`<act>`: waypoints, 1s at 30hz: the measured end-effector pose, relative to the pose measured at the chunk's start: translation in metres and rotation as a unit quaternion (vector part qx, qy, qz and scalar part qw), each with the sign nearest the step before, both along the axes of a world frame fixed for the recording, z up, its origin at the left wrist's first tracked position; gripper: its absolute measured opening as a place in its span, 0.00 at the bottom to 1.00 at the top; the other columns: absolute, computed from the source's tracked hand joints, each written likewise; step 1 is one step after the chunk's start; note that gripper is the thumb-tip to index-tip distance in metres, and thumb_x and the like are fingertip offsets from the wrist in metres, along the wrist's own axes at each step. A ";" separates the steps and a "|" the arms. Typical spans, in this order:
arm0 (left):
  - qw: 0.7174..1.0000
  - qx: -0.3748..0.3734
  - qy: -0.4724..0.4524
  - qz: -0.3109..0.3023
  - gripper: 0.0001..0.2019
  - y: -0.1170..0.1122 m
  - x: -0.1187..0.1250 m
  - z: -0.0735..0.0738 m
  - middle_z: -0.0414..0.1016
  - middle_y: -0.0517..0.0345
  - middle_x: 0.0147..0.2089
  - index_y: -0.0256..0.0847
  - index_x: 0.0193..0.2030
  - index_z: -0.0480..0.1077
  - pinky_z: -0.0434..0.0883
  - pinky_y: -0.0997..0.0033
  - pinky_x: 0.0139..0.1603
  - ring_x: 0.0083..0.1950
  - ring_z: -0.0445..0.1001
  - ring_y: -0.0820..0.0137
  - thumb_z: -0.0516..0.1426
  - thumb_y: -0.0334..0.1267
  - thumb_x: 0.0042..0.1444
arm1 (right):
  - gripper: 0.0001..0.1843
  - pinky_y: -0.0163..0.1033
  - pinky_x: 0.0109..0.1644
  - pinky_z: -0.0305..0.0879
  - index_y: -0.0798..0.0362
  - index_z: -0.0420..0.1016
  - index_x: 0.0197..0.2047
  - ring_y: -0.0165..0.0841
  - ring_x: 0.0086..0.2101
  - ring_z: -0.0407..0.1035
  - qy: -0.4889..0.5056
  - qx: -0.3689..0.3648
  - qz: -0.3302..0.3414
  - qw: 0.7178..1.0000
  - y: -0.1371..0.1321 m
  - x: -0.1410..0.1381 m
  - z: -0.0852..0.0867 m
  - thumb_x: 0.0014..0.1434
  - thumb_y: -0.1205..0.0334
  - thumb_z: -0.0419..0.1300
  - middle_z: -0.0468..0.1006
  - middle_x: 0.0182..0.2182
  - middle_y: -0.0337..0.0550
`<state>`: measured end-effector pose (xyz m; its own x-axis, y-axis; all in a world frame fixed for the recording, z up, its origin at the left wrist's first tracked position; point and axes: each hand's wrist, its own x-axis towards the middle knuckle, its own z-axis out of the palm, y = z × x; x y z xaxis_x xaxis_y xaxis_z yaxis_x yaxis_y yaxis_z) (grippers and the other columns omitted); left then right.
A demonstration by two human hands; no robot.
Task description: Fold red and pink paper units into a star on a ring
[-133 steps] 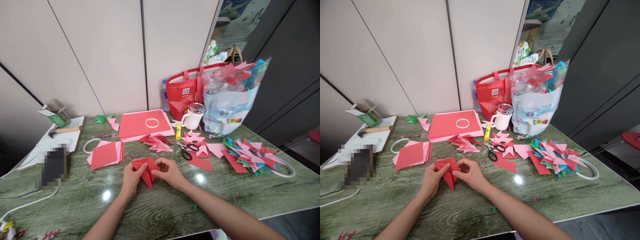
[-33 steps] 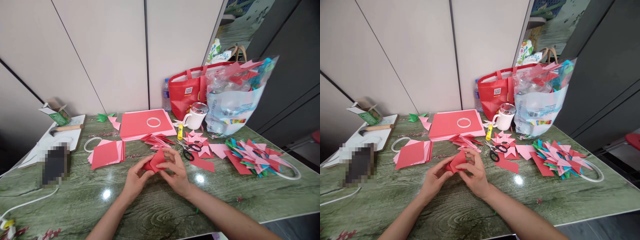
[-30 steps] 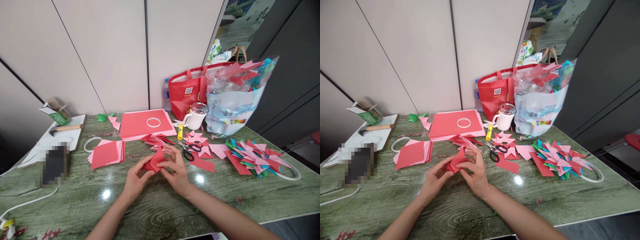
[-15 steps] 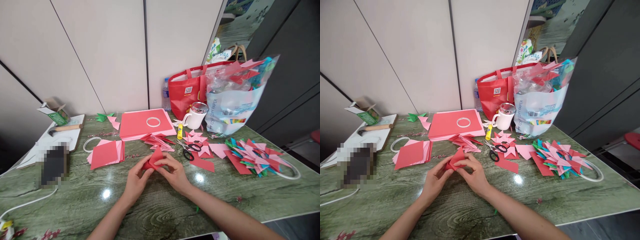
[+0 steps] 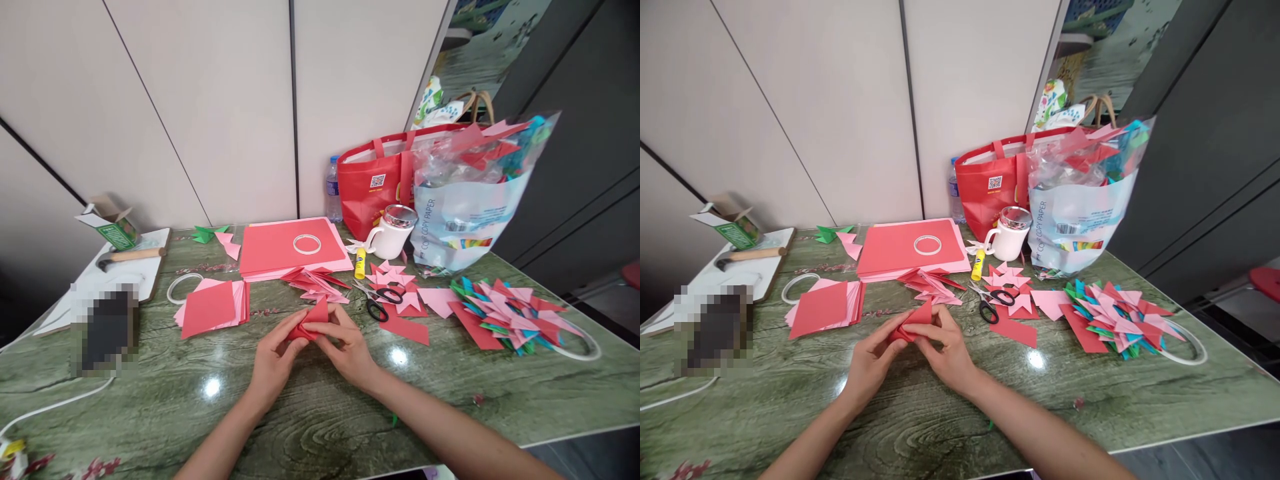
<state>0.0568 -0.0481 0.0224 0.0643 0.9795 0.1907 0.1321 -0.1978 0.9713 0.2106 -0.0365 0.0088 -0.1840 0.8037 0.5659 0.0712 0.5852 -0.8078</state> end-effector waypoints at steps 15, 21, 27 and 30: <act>1.000 -0.013 -0.014 -0.003 0.14 0.000 -0.002 -0.004 0.76 0.59 0.49 0.46 0.46 0.75 0.67 0.63 0.56 0.51 0.74 0.64 0.59 0.34 0.51 | 0.09 0.38 0.41 0.66 0.47 0.78 0.38 0.33 0.37 0.69 -0.020 -0.030 0.002 0.999 0.001 0.001 -0.001 0.55 0.67 0.59 0.75 0.35 0.43; 1.000 -0.008 -0.022 0.005 0.12 0.000 -0.001 -0.006 0.76 0.58 0.49 0.46 0.43 0.76 0.67 0.63 0.56 0.52 0.73 0.64 0.59 0.34 0.50 | 0.05 0.37 0.41 0.66 0.50 0.78 0.34 0.33 0.36 0.70 -0.018 -0.037 -0.010 0.999 0.000 -0.001 -0.002 0.55 0.64 0.60 0.77 0.33 0.42; 1.000 -0.007 -0.024 -0.002 0.11 -0.001 0.000 -0.004 0.77 0.58 0.47 0.46 0.41 0.77 0.68 0.64 0.55 0.50 0.74 0.64 0.59 0.33 0.51 | 0.04 0.36 0.36 0.65 0.52 0.76 0.29 0.32 0.31 0.70 -0.046 -0.032 -0.042 0.998 -0.001 -0.001 -0.004 0.54 0.64 0.62 0.77 0.28 0.41; 1.000 -0.007 -0.022 0.004 0.10 -0.001 0.001 -0.004 0.78 0.58 0.45 0.46 0.40 0.77 0.69 0.65 0.54 0.49 0.75 0.64 0.58 0.34 0.52 | 0.04 0.36 0.36 0.65 0.52 0.77 0.29 0.32 0.31 0.71 -0.055 -0.013 -0.045 0.997 -0.002 -0.001 -0.006 0.54 0.63 0.62 0.77 0.29 0.42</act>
